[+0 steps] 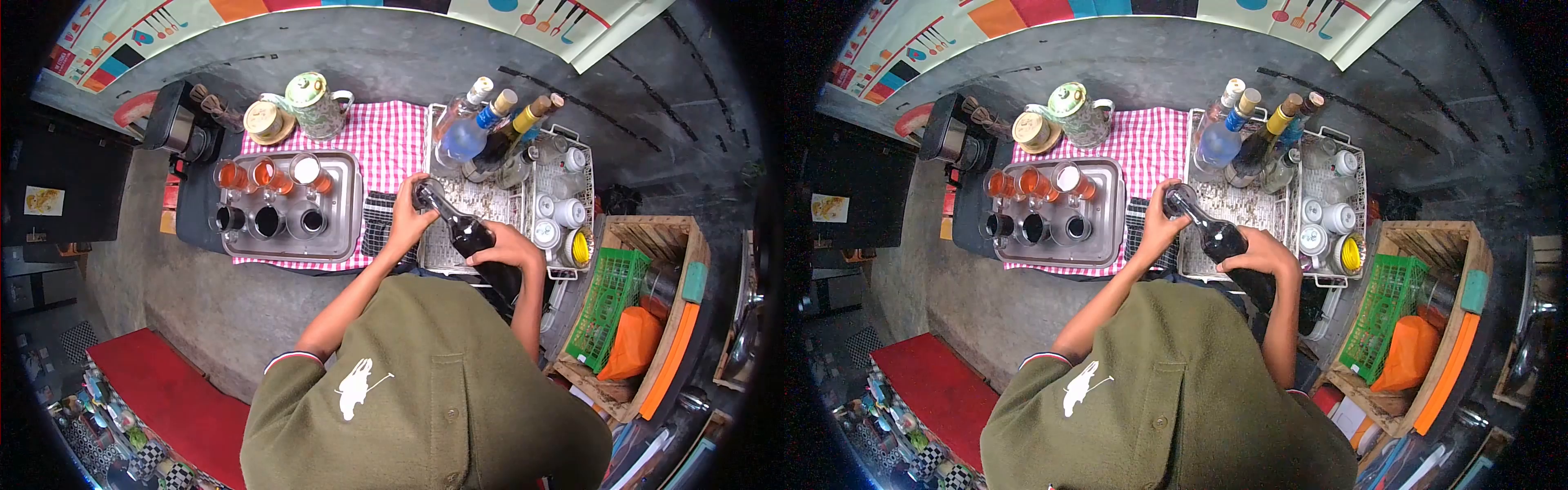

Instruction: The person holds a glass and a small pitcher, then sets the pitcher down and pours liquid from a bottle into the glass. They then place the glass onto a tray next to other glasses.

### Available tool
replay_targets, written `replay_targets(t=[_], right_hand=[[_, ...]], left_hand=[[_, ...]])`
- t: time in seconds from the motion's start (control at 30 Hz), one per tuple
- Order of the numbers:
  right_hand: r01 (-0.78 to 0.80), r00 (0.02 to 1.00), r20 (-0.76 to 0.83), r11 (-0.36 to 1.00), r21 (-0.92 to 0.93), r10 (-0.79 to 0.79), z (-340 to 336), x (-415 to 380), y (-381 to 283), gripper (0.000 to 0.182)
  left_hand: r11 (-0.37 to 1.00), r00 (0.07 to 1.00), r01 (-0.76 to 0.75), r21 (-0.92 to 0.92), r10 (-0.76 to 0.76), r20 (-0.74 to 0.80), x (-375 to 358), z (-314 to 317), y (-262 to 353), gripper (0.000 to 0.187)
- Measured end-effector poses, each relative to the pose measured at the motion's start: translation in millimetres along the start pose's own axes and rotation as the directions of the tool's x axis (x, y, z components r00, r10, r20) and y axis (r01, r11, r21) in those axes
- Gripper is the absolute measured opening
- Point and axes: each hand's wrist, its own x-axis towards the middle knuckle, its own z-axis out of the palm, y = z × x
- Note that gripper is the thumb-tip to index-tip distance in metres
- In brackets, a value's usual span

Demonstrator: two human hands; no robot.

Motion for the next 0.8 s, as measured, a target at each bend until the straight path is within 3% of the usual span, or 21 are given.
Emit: replay_targets(t=[0.4, 0.8], right_hand=[[-0.017, 1.0, 0.003, 1.0, -0.004, 0.017, 0.7, 3.6, 9.0, 0.065], [0.007, 1.0, -0.023, 1.0, 0.023, -0.007, 1.8, 4.4, 13.4, 0.068]], left_hand=[[0.996, 0.999, 0.052, -0.071, -0.052, 0.012, 0.4, 0.0, 1.4, 0.066], [0.999, 1.0, 0.012, -0.033, -0.011, 0.007, 0.5, -0.2, 0.7, 0.067]])
